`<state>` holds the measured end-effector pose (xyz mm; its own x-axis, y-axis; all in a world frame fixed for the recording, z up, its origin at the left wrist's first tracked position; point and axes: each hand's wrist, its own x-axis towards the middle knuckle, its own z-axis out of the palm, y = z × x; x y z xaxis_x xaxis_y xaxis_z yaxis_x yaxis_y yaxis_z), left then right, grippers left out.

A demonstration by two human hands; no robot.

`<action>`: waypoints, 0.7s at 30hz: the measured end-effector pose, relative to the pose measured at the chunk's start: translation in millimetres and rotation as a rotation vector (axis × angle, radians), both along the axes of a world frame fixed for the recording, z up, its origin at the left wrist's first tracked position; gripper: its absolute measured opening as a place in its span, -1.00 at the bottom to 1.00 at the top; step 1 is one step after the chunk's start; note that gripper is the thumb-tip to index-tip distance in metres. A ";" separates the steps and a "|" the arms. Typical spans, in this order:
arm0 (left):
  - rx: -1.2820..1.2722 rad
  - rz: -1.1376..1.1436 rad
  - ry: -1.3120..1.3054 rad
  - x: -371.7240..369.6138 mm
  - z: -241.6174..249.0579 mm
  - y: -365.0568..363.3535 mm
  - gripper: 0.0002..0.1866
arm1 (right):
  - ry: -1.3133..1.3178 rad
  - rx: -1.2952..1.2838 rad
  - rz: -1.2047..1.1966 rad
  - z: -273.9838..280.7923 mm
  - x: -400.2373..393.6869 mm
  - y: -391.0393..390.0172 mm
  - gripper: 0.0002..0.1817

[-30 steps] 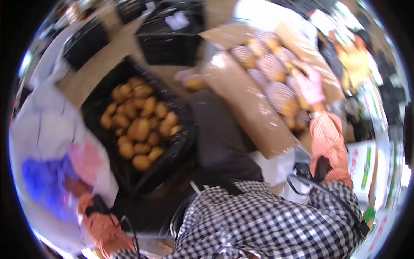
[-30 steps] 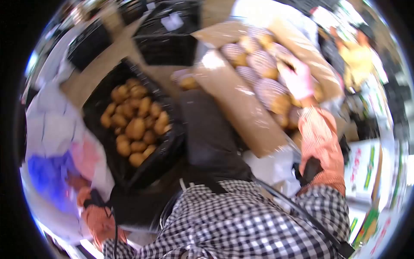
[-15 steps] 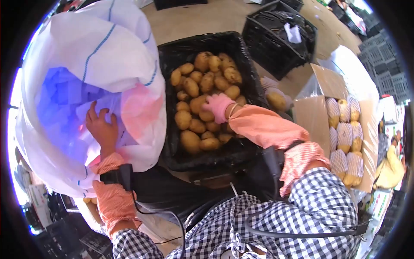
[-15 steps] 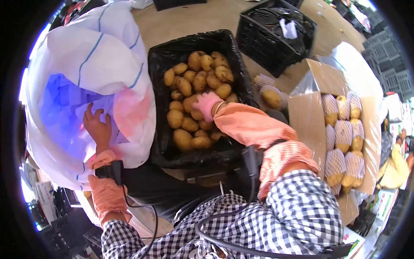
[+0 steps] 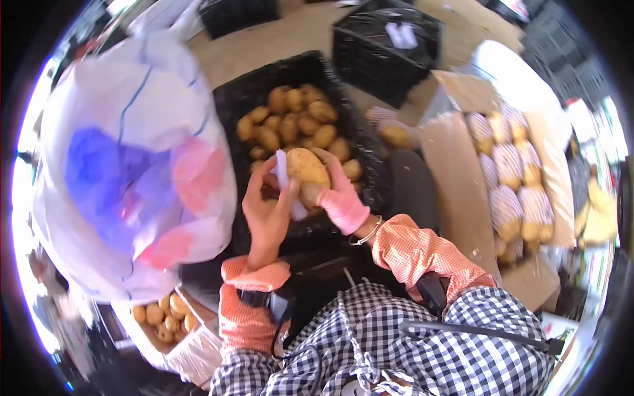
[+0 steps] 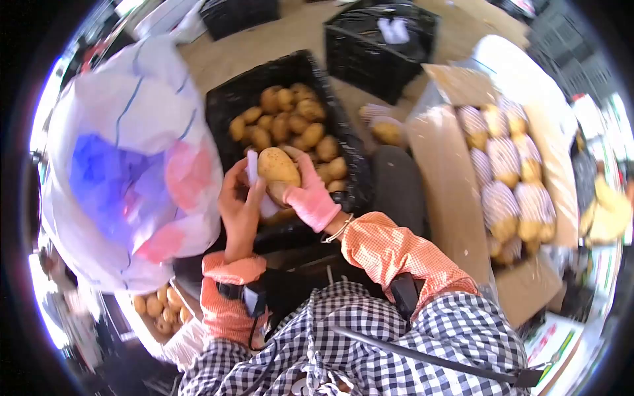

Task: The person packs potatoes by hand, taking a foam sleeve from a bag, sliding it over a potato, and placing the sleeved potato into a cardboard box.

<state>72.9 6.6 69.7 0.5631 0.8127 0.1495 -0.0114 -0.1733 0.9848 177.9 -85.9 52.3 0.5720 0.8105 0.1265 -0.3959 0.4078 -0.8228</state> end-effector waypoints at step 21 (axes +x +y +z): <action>-1.208 -0.519 -0.173 2.7 -90.4 -72.4 -0.65 | -0.047 -0.071 0.279 -35.7 8.1 -149.0 -0.11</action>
<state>75.6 -65.8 -20.7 0.8937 0.1827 -0.4099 0.0496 0.8675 0.4950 186.1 -235.0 16.6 0.3202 0.9435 0.0852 -0.4457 0.2294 -0.8653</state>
